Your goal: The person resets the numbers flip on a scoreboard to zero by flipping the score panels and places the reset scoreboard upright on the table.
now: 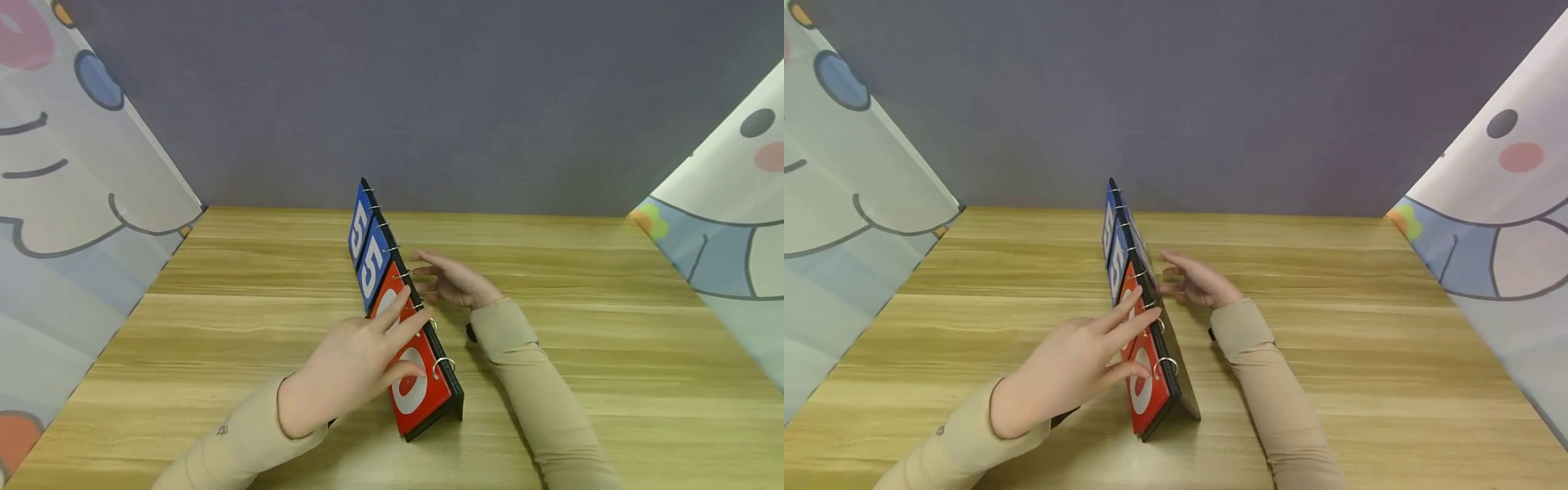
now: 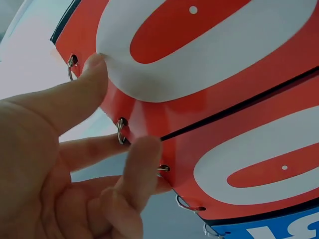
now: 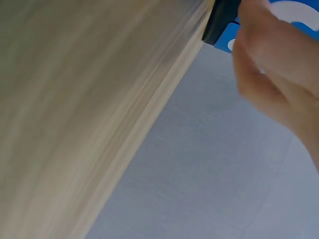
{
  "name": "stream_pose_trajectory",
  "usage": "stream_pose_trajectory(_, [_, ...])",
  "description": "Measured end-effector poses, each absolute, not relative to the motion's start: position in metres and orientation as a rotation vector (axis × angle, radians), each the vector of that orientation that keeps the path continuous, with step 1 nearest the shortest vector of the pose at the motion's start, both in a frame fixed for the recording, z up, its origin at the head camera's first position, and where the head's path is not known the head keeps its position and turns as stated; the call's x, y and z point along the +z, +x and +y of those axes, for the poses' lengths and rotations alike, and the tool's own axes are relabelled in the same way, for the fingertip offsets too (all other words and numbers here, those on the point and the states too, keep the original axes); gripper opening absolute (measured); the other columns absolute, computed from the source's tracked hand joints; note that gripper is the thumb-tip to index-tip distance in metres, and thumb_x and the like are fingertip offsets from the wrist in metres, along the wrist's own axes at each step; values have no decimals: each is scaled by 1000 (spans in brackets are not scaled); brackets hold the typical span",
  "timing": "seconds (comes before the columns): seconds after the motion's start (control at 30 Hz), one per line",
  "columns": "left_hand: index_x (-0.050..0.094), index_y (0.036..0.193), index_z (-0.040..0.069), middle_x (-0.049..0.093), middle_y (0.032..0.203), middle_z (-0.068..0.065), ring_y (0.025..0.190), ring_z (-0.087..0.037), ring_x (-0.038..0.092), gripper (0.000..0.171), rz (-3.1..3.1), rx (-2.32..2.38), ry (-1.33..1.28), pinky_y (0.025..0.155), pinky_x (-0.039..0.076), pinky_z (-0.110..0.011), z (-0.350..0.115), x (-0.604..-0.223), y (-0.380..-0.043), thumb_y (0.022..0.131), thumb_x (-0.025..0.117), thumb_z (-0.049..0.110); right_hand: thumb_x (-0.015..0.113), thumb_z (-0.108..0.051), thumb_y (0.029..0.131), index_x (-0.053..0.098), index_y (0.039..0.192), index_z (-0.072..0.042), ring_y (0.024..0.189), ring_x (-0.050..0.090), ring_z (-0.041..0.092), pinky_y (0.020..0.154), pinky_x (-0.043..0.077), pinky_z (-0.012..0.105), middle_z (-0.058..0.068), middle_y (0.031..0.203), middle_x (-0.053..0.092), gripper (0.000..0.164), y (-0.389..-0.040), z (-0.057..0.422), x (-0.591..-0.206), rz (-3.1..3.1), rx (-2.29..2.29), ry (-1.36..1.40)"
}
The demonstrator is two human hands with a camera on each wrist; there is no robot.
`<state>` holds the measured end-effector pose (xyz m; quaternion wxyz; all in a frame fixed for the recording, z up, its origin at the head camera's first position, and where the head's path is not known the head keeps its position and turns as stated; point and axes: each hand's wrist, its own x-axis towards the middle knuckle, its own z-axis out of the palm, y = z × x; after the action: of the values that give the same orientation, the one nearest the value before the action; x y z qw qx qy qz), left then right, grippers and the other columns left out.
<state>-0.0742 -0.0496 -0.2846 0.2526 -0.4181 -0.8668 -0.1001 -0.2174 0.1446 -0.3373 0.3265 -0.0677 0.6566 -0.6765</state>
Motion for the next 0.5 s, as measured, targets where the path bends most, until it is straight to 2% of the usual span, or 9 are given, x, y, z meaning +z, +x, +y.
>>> stream_pose_trajectory(0.13, [56, 122, 11, 60, 122, -21, 41, -11, 50, 65, -2316, -245, -1096, 44, 40, -23, -48, -286, -74, 72, 71, 50, 29, -35, 100, 21, 145, -4, 124, 36, 37, 105, 29, 44, 24, 146, 16, 55, -218, 144, -339, 1730, -1805, -134])
stream_pose_trajectory(0.23, [57, 121, 12, 61, 122, -20, 40, -11, 48, 65, -2297, -220, -1072, 44, 40, -24, -46, -286, -73, 71, 72, 50, 32, -29, 100, 26, 141, 0, 114, 45, 25, 104, 32, 39, 15, 135, 33, 52, -220, 146, -340, 1779, -1857, -104])
stream_pose_trajectory(0.3, [57, 121, 12, 61, 121, -19, 40, -11, 46, 64, -2296, -207, -1065, 43, 39, -24, -46, -287, -73, 71, 72, 50, 38, -25, 99, 31, 137, 2, 96, 51, 14, 93, 40, 31, 7, 117, 46, 47, -222, 147, -339, 1853, -1893, -64])
stream_pose_trajectory(0.4, [57, 120, 13, 62, 121, -18, 39, -11, 45, 63, -2291, -187, -1059, 43, 39, -23, -45, -287, -73, 71, 72, 50, 50, -22, 95, 37, 132, -1, 75, 49, 5, 75, 41, 23, 0, 100, 50, 45, -225, 149, -337, 2049, -1894, 36])
stream_pose_trajectory(0.43, [57, 119, 13, 62, 120, -18, 39, -11, 45, 63, -2286, -179, -1058, 42, 38, -23, -45, -287, -74, 71, 72, 51, 55, -22, 93, 39, 132, -1, 74, 49, 5, 74, 42, 23, 2, 103, 52, 47, -225, 149, -337, 2126, -1881, 80])
stream_pose_trajectory(0.5, [58, 118, 14, 63, 120, -17, 39, -10, 44, 62, -2273, -158, -1052, 42, 37, -22, -45, -287, -74, 71, 71, 52, 60, -22, 90, 40, 133, -3, 81, 50, 8, 79, 45, 27, 10, 115, 52, 52, -226, 152, -335, 2248, -1855, 156])
